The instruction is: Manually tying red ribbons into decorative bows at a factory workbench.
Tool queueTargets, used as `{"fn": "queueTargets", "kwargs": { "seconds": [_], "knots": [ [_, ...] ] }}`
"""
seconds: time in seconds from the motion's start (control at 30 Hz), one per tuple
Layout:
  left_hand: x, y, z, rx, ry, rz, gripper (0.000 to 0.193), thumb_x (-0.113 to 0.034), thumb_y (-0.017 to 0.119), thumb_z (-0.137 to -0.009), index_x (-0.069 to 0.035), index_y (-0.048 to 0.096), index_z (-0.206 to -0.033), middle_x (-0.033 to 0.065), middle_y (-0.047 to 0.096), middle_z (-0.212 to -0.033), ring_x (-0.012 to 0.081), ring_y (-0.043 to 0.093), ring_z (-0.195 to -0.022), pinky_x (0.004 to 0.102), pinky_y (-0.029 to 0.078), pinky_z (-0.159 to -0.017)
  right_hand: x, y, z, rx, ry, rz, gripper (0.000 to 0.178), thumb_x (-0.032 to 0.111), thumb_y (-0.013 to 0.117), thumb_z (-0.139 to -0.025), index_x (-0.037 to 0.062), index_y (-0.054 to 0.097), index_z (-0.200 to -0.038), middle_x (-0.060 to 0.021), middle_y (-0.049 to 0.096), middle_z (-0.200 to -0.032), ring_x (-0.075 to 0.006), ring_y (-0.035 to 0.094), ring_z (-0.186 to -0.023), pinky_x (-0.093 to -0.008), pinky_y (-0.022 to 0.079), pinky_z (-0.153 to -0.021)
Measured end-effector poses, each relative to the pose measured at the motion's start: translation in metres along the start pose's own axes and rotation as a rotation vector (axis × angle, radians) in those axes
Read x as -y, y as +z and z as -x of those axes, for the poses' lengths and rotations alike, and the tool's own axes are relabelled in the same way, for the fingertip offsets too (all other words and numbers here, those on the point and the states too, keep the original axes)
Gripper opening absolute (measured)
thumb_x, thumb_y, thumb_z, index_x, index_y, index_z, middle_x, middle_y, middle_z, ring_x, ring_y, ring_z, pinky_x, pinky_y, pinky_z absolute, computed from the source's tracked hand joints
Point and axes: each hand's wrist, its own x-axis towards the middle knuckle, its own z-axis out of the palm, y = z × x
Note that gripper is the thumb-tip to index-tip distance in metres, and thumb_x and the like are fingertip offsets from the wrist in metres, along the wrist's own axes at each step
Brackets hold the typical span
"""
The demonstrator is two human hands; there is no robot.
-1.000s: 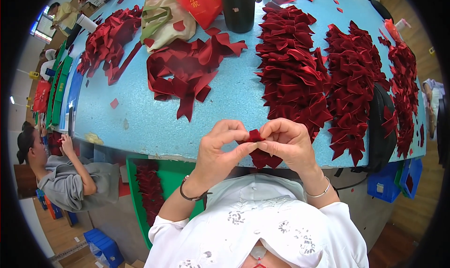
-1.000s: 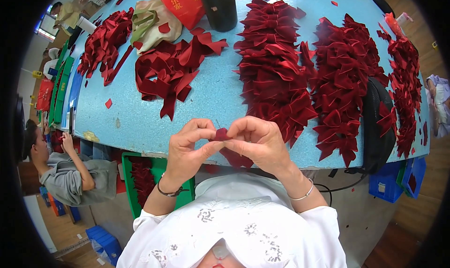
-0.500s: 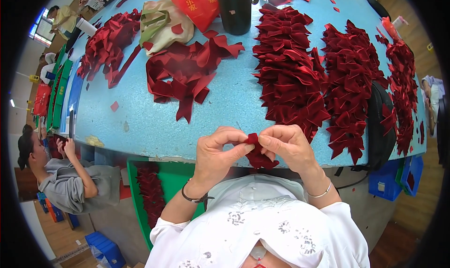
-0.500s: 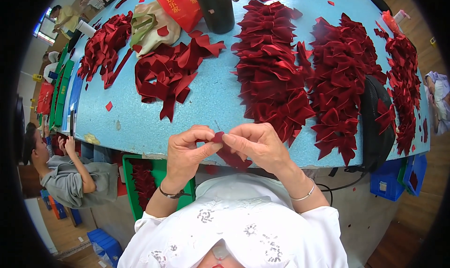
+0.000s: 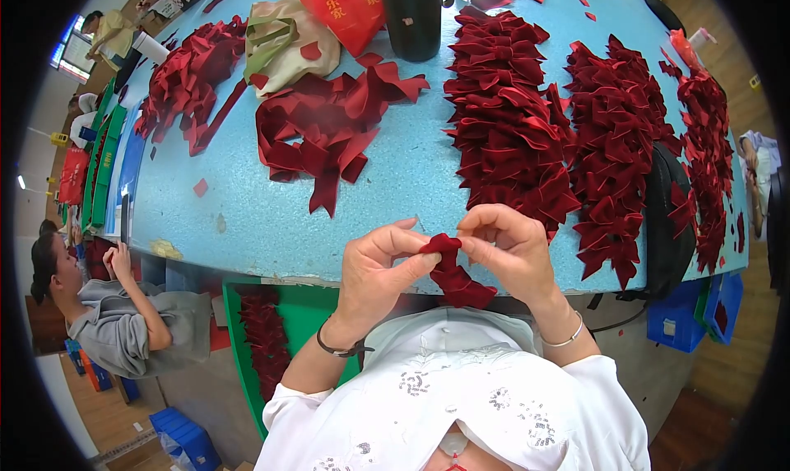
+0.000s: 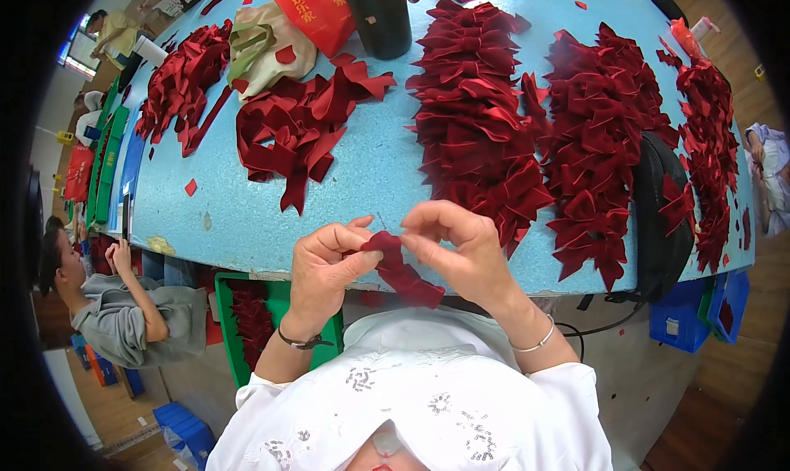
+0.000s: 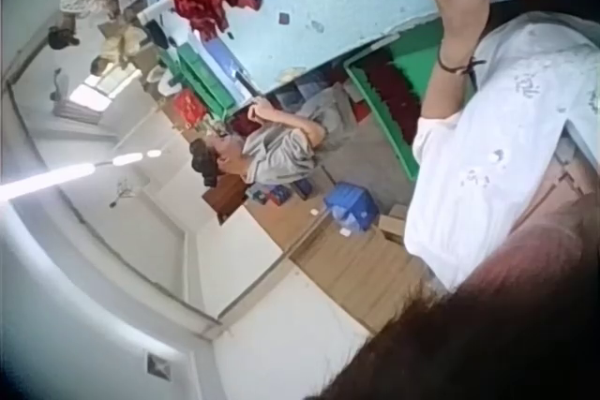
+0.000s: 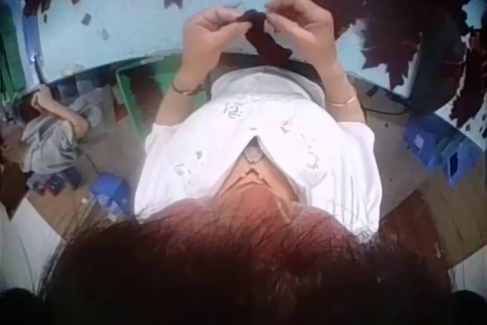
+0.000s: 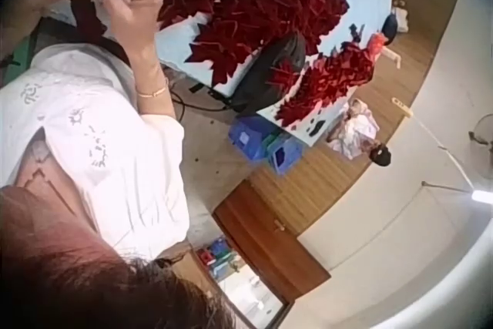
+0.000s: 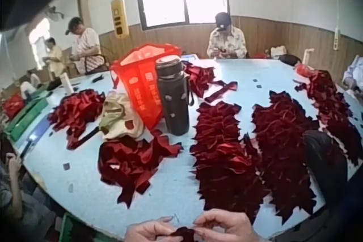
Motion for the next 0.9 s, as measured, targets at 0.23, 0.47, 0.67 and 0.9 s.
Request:
{"fn": "queueTargets", "kwargs": {
  "seconds": [0.23, 0.47, 0.67, 0.9],
  "knots": [
    [-0.003, -0.005, -0.001, 0.13, -0.118, 0.046, 0.008, -0.006, 0.071, -0.075, -0.001, 0.066, -0.078, 0.0045, 0.068, -0.078, 0.0115, 0.062, -0.076, 0.0408, 0.031, -0.103, 0.007, -0.003, -0.004, 0.142, -0.391, 0.481, 0.031, -0.009, 0.065, -0.065, -0.0013, 0.063, -0.095, -0.0077, 0.06, -0.087, -0.0134, 0.058, -0.072, -0.0257, 0.048, -0.059],
    [-0.007, -0.001, -0.002, 0.126, -0.2, 0.109, 0.01, -0.003, 0.071, -0.074, -0.003, 0.061, -0.073, 0.0045, 0.065, -0.074, 0.0094, 0.056, -0.068, 0.042, 0.029, -0.105, 0.001, -0.006, -0.006, 0.063, -0.71, 0.704, 0.03, -0.009, 0.065, -0.061, -0.0001, 0.061, -0.089, -0.0111, 0.06, -0.085, -0.02, 0.058, -0.066, -0.0289, 0.047, -0.054],
    [0.0, -0.006, 0.0, 0.077, -0.192, 0.131, 0.008, -0.004, 0.072, -0.073, -0.002, 0.065, -0.077, 0.0048, 0.068, -0.078, 0.0113, 0.06, -0.077, 0.0387, 0.03, -0.104, -0.005, -0.009, -0.004, -0.049, -0.82, 0.899, 0.03, -0.009, 0.065, -0.06, 0.0001, 0.06, -0.088, -0.0111, 0.06, -0.083, -0.0202, 0.058, -0.064, -0.0293, 0.047, -0.054],
    [-0.004, 0.0, -0.002, 0.071, -0.153, 0.044, 0.01, 0.001, 0.072, -0.071, -0.002, 0.063, -0.073, 0.0053, 0.067, -0.079, 0.0108, 0.059, -0.073, 0.0423, 0.029, -0.105, 0.001, -0.005, -0.008, 0.037, -0.642, 0.699, 0.032, -0.009, 0.065, -0.059, 0.0, 0.059, -0.089, -0.0109, 0.059, -0.08, -0.0227, 0.057, -0.064, -0.03, 0.046, -0.055]
  ]
}}
